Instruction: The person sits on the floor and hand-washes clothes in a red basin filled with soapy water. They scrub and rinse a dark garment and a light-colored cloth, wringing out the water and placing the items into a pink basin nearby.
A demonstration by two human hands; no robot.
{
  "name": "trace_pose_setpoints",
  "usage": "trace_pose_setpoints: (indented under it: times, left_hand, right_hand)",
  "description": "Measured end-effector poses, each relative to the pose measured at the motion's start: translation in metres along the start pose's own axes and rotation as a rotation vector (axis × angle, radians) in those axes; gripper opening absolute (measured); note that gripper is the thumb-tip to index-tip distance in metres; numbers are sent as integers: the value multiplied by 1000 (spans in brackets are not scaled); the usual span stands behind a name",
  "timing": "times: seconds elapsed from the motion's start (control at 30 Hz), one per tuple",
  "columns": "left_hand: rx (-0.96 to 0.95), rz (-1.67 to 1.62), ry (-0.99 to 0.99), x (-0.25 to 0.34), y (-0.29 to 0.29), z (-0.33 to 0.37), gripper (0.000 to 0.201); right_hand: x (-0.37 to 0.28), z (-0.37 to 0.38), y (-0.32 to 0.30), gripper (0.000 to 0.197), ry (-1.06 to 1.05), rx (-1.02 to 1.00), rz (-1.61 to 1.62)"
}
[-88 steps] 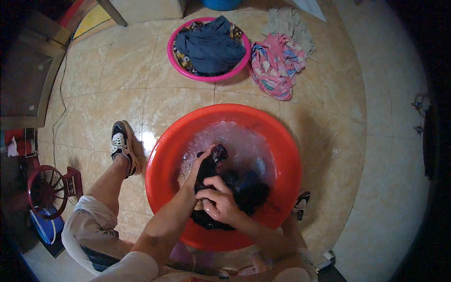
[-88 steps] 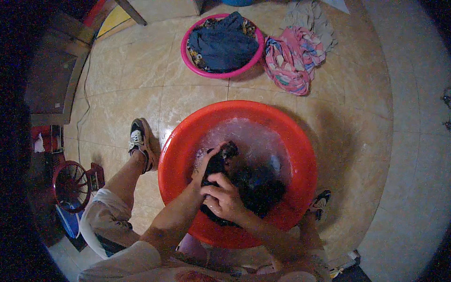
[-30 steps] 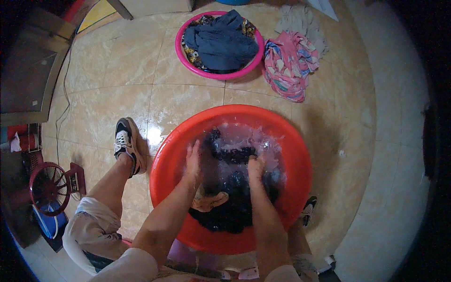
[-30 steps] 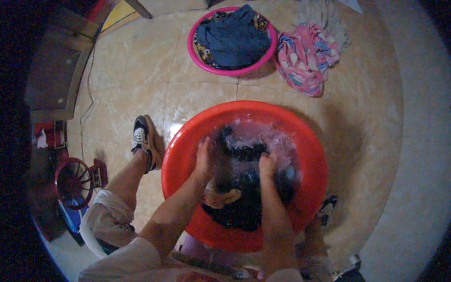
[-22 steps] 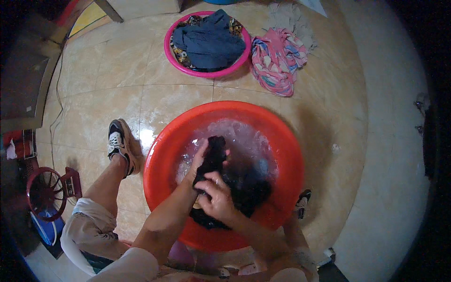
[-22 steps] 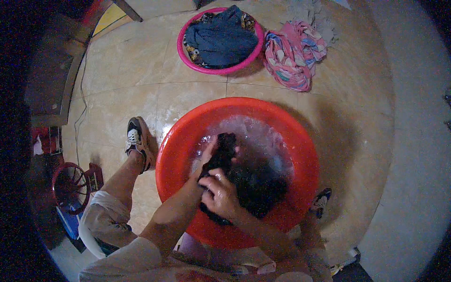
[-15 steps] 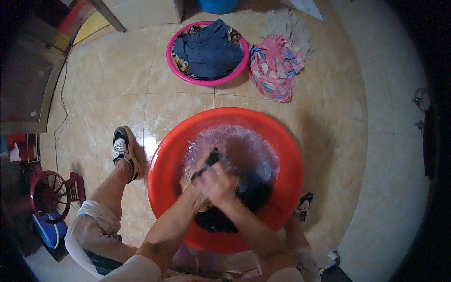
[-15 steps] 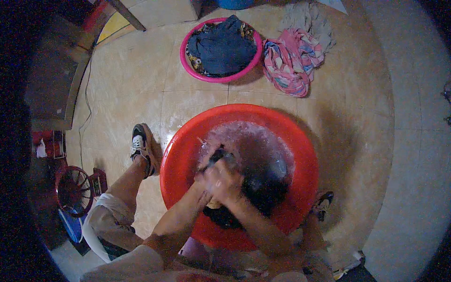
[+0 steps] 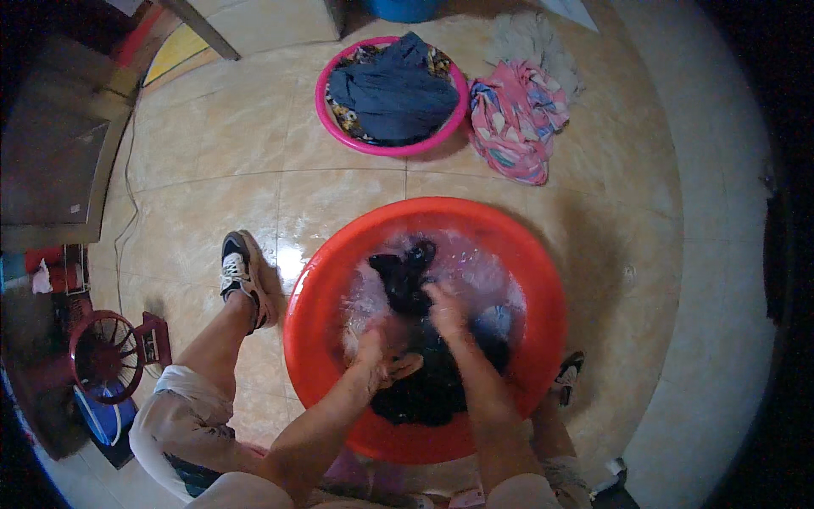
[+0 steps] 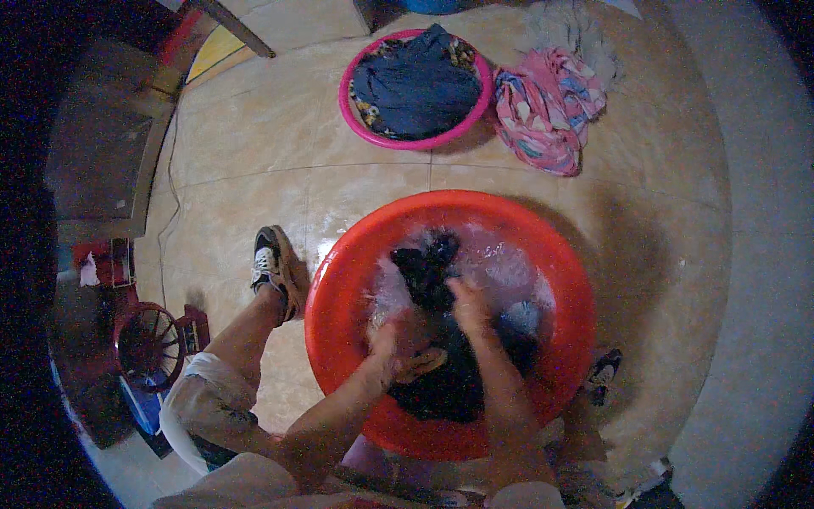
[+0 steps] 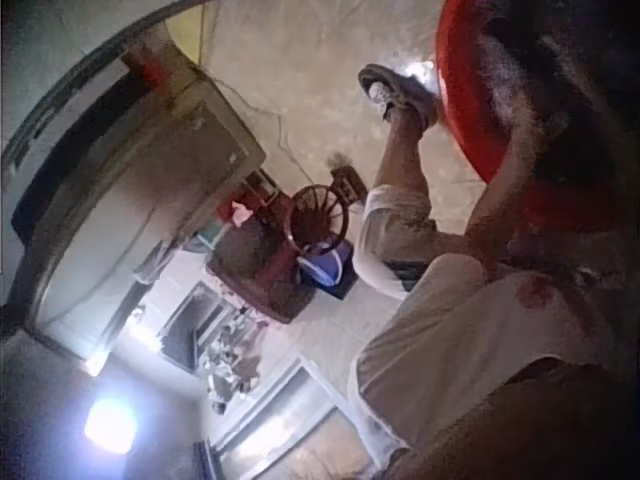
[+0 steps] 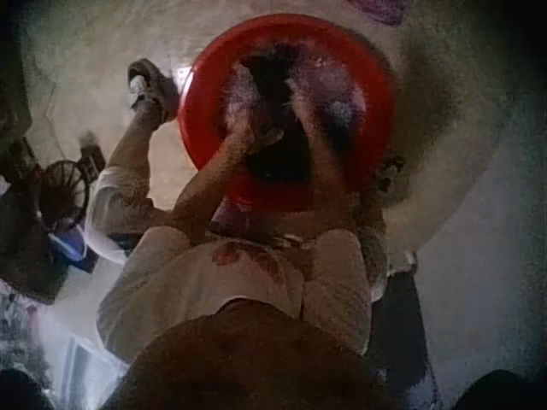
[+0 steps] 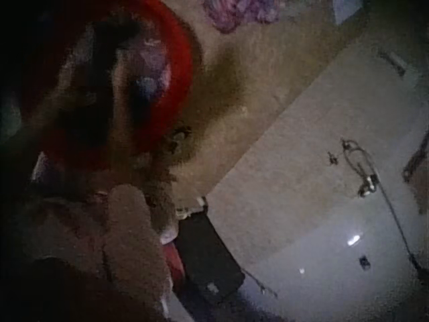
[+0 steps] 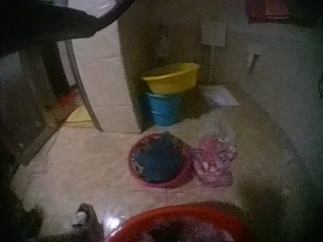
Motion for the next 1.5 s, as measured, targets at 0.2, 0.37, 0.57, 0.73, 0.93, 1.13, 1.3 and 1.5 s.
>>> trace_pose_setpoints:
  times: [0.2,0.37,0.57,0.73,0.93,1.13,1.3,1.5]
  left_hand:
    - [-301,-47,-253,-3,49,-28,58]
    - [-416,27,-183,-13,49,-46,48]
    - [-384,202,-245,-50,35,-137,51]
    - [-596,195,-75,-50,26,-200,44]
    - [-1093,-357,-210,-70,63,-289,59]
    - [-1058,-164,-272,-86,36,-267,32]
    - [-464,1015,552,-51,3,-207,38]
    - [-28,1547,1146,-35,20,-250,46]
  right_hand:
    - [-74,-61,-61,33,-286,44,400]
    - [-171,-173,-155,37,-585,-289,320]
    - [-108,-167,-199,21,-167,-122,983]
    - [-94,-175,-86,33,-124,-203,1488]
    - [-179,-243,-104,41,-515,-291,2405]
    - [-154,-228,-127,28,-224,-224,2052]
    - [-167,-205,-125,26,-166,84,862]
    - [-92,-189,-90,103,357,63,1001]
Point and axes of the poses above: each hand's wrist, its own z-axis towards the middle knuckle, its own y-axis out of the palm, x = y × z, the point moved 7 cm from there along z, towards the middle knuckle, and after that the axes turned 2 degrees about z, right-handed, at the moved point
